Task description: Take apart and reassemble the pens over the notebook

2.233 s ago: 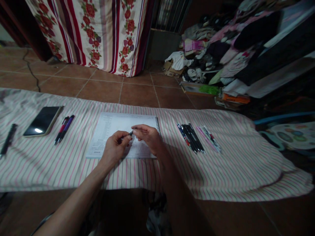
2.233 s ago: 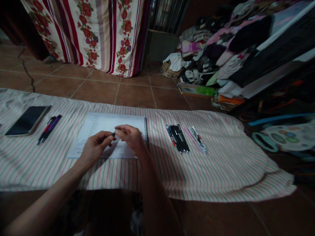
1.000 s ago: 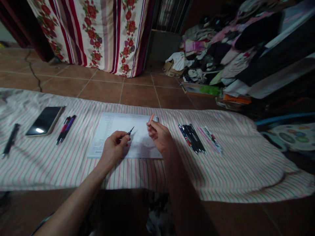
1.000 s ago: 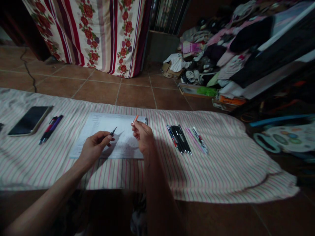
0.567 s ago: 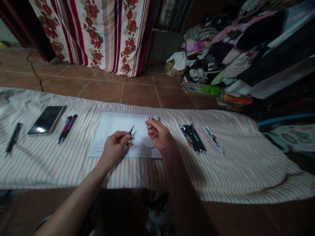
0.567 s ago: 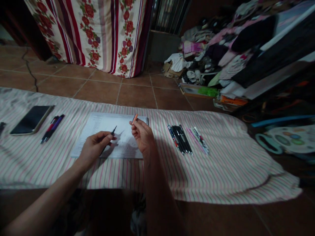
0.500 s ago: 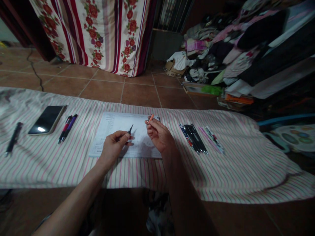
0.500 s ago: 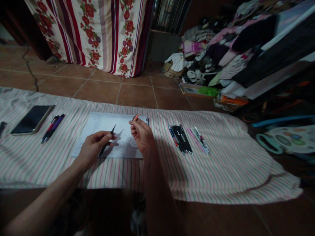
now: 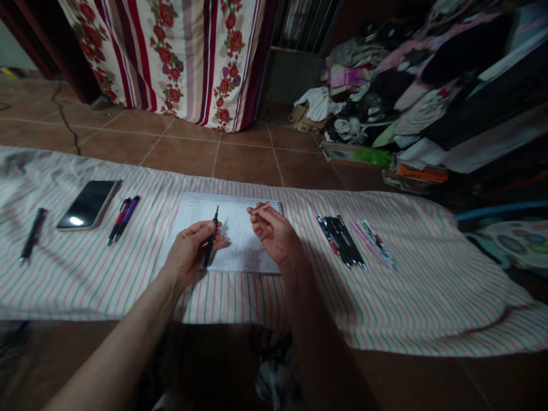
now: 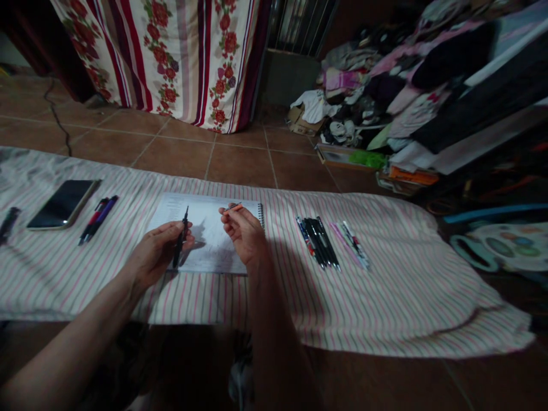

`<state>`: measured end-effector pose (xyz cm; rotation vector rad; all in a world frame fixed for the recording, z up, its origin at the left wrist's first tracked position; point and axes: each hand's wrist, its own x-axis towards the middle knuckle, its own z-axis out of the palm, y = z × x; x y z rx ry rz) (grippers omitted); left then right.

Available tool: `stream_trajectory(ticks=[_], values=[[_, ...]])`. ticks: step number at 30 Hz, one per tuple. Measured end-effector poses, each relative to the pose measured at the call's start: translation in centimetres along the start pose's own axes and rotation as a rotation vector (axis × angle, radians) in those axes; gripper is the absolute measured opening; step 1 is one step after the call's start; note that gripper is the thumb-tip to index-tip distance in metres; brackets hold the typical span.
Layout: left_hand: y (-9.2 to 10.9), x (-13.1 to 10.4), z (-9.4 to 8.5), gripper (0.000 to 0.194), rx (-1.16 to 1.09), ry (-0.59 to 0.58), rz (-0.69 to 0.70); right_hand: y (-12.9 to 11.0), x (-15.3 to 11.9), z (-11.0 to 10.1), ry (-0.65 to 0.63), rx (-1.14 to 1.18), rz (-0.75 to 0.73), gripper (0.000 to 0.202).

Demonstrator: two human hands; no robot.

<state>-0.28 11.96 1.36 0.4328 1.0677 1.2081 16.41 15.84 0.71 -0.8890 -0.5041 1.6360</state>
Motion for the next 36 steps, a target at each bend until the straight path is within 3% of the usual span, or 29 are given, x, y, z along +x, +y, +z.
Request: stream_trajectory(ticks=[19,36], values=[[0.05,-0.31,-0.33,0.011,0.059,0.015,0.010,1.04,-0.29,0.35,-0.083,-0.263,-0.029,0.018],[-0.02,-0.21,-0.06,0.010,0.048,0.027,0.013,0.49,-0.45,0.17,0.021,-0.258,-0.033,0.018]])
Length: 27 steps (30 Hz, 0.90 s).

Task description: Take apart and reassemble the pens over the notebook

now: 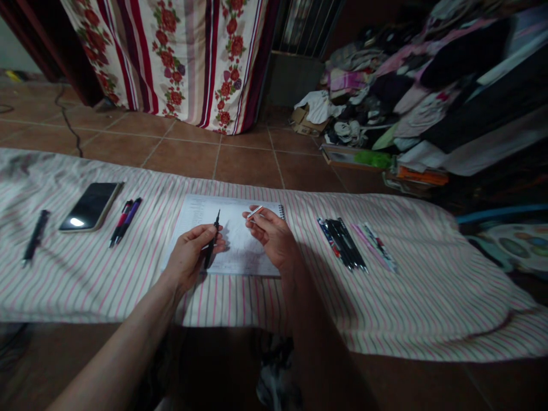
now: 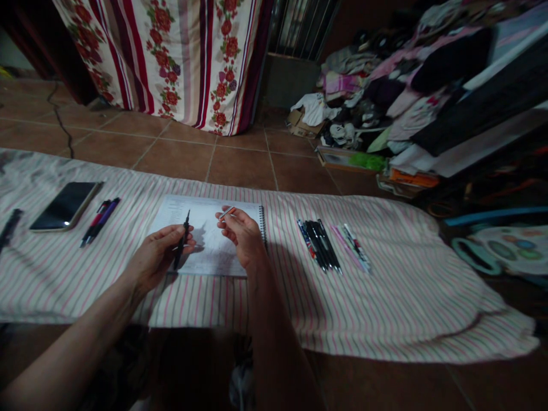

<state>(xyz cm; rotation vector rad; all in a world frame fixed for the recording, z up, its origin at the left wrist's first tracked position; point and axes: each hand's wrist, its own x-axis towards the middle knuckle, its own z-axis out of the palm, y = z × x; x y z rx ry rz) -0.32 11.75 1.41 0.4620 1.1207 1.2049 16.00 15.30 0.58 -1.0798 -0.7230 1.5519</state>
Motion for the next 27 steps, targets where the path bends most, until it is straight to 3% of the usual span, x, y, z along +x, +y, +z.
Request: stream_trajectory(ticks=[8,17,22,27], values=[[-0.1,0.0,-0.1,0.007,-0.001,0.001,-0.004,-0.3,0.3,-0.7,0.044,0.038,-0.033,0.020],[0.0,0.0,0.0,0.003,0.005,0.023,0.010,-1.7,1.2,-4.4,0.316,0.116,-0.218,0.020],[-0.2,0.1,0.0,0.005,0.001,0.023,0.007,-2.4,1.4,-6.1,0.400,0.192,-0.300,0.019],[-0.2,0.2,0.2,0.005,0.007,0.036,-0.001,-2.1,1.0,-6.0,0.395,0.017,-0.320,0.025]])
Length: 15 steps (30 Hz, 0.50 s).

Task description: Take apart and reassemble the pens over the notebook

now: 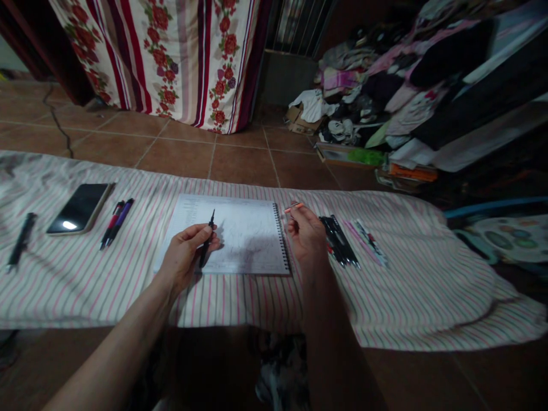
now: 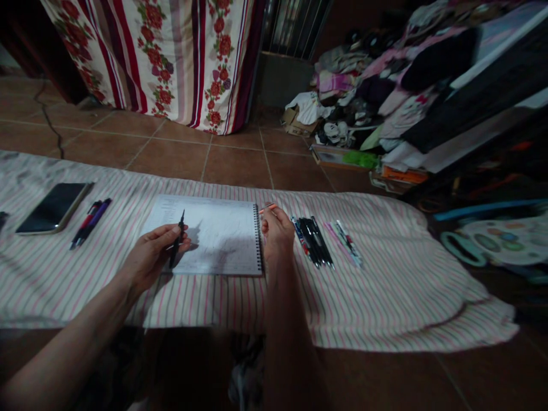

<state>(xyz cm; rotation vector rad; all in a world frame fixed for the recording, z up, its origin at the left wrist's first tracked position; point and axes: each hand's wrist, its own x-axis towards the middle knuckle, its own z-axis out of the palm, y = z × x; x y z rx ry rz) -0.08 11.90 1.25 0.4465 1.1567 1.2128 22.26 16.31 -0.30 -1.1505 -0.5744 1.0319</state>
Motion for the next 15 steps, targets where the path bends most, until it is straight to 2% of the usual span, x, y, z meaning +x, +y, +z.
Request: stream_trajectory(ticks=[4,7,15], values=[[0.1,0.1,0.1,0.006,-0.017,0.022,0.024,0.6,-0.6,0.3,-0.123,-0.265,0.012,0.024],[0.2,0.1,0.2,0.008,-0.024,0.029,0.016,1.1,-0.8,0.6,-0.196,-0.444,0.011,0.030],[0.2,0.1,0.2,0.015,-0.059,0.004,-0.010,2.1,-1.4,1.2,-0.349,-0.764,0.014,0.033]])
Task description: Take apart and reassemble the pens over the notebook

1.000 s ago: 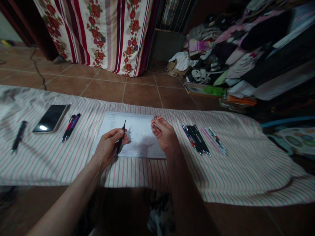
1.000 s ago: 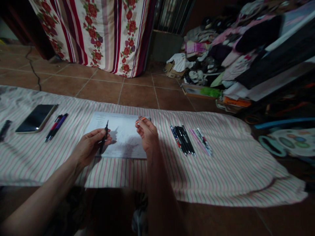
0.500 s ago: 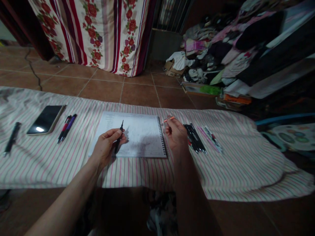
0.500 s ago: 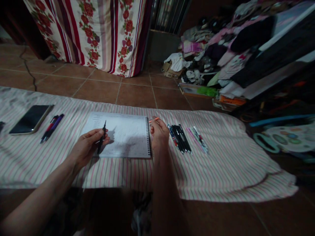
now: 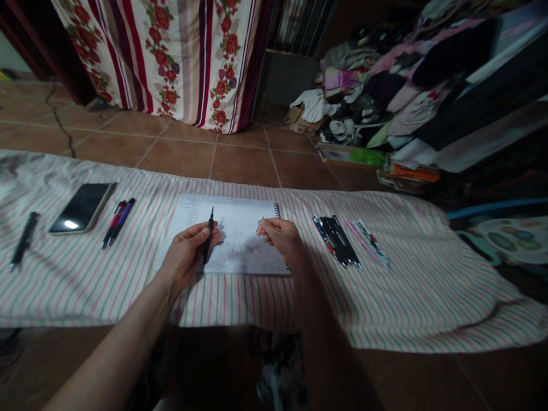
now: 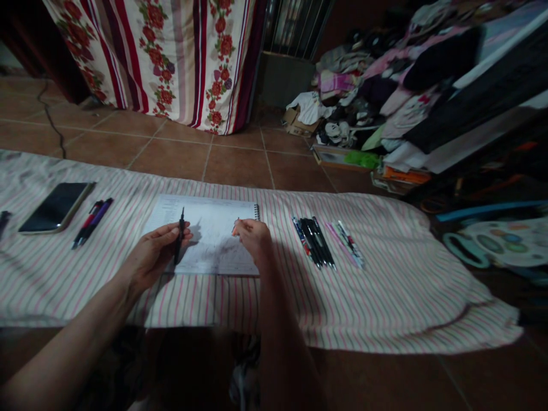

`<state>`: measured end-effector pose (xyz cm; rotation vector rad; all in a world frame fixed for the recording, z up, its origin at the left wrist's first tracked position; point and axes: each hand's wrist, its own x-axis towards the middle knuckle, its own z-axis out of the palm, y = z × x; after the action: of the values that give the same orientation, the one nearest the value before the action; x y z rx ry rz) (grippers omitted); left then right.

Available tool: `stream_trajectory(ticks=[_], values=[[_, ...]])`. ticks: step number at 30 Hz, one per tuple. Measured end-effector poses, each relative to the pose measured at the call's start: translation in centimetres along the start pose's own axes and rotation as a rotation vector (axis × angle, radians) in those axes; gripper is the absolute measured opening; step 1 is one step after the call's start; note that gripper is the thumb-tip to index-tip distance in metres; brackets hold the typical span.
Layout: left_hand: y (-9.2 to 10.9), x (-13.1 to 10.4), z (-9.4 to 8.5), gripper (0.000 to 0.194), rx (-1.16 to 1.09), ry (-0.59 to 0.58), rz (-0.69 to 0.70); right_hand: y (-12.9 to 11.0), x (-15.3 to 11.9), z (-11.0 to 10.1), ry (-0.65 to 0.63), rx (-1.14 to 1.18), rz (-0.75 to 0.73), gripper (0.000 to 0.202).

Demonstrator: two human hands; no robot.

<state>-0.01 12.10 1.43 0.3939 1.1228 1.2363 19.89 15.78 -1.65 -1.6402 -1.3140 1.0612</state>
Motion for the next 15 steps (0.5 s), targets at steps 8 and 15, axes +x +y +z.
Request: stream_trajectory(ticks=[8,15], values=[[0.0,-0.1,0.0,0.024,-0.041,-0.036,-0.018,0.8,0.4,0.6,-0.020,-0.144,-0.024,0.033],[0.1,-0.2,0.1,0.025,-0.037,-0.064,-0.020,1.3,0.6,0.8,0.022,-0.207,-0.036,0.026]])
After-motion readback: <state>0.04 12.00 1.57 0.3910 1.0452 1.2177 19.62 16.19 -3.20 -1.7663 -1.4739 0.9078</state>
